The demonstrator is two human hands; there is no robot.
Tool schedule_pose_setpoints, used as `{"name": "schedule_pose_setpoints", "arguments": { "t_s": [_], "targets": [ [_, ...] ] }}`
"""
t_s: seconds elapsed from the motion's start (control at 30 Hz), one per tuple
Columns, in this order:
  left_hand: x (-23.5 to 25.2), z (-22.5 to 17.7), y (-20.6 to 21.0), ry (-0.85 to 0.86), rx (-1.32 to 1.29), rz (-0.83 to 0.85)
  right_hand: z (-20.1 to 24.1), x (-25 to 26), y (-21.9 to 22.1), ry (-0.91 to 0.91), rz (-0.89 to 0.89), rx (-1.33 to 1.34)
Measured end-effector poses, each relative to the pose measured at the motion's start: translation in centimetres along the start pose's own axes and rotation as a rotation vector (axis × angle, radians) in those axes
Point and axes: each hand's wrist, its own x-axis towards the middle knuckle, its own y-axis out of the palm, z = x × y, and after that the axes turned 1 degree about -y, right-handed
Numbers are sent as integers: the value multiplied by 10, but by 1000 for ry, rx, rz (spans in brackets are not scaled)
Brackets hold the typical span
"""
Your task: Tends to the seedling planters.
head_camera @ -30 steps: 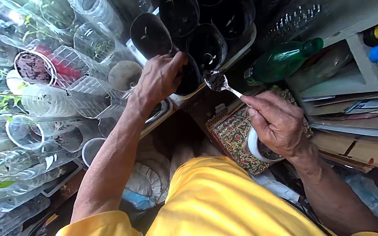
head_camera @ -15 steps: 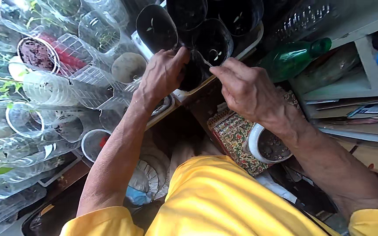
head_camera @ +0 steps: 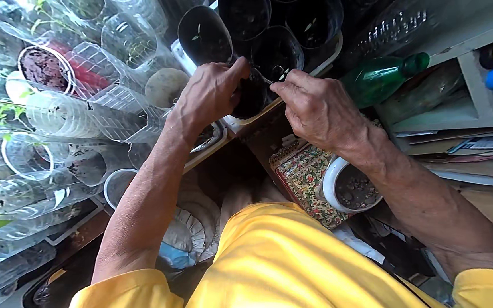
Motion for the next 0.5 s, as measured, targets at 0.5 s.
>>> {"name": "schedule_pose_setpoints", "arguments": {
  "t_s": [0.5],
  "targets": [
    [-3,2,7,-2,0,-34,13,17,20,178,119,-100]
  ]
}}
